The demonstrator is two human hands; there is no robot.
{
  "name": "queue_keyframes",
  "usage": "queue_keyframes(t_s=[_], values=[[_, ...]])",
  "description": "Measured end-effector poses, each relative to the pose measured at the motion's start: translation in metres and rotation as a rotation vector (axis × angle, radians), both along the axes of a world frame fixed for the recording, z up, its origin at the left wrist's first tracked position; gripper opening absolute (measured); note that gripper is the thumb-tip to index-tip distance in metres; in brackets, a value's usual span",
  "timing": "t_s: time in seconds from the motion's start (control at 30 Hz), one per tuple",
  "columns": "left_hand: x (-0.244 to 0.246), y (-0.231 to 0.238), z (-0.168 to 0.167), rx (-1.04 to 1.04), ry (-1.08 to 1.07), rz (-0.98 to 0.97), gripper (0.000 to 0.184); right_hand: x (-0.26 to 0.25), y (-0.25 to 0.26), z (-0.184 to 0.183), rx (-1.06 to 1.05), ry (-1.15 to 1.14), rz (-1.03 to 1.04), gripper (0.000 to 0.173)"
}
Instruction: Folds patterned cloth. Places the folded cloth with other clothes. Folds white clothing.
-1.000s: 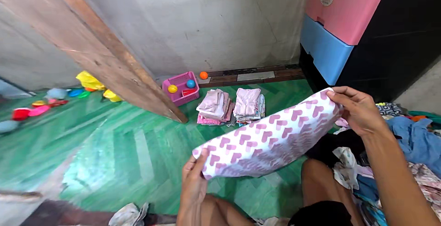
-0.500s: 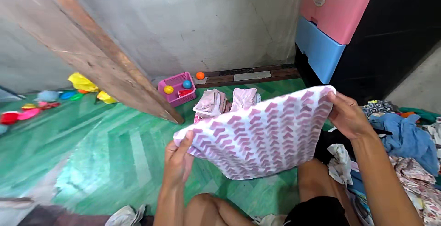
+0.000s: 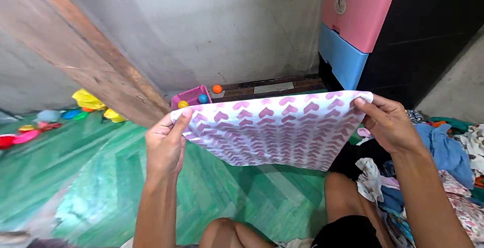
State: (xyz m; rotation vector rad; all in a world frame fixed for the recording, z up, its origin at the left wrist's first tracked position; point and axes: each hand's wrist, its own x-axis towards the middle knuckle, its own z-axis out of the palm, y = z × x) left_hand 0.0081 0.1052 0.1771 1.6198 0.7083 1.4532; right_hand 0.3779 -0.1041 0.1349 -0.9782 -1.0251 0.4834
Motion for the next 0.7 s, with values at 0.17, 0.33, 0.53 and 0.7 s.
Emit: queue_keyframes(t_s=[0.17,0.33,0.53,0.7], values=[[0.007,0.008,-0.006,-0.107,-0.13,0.101,0.004,-0.02,-0.008,0.006,-0.006,-0.021,-0.079,0.016],[0.005,0.027,-0.002,-0.162,-0.239,0.229,0.047,-0.056,-0.014,0.001,0.077,-0.401,-0.279,0.017],[-0.014,0.036,-0.01,-0.07,-0.218,0.119,0.025,-0.062,-0.007,-0.014,0.067,-0.513,-0.373,0.025],[-0.024,0.032,-0.022,-0.043,-0.232,0.069,0.02,-0.057,-0.003,-0.012,0.107,-0.426,-0.248,0.022]])
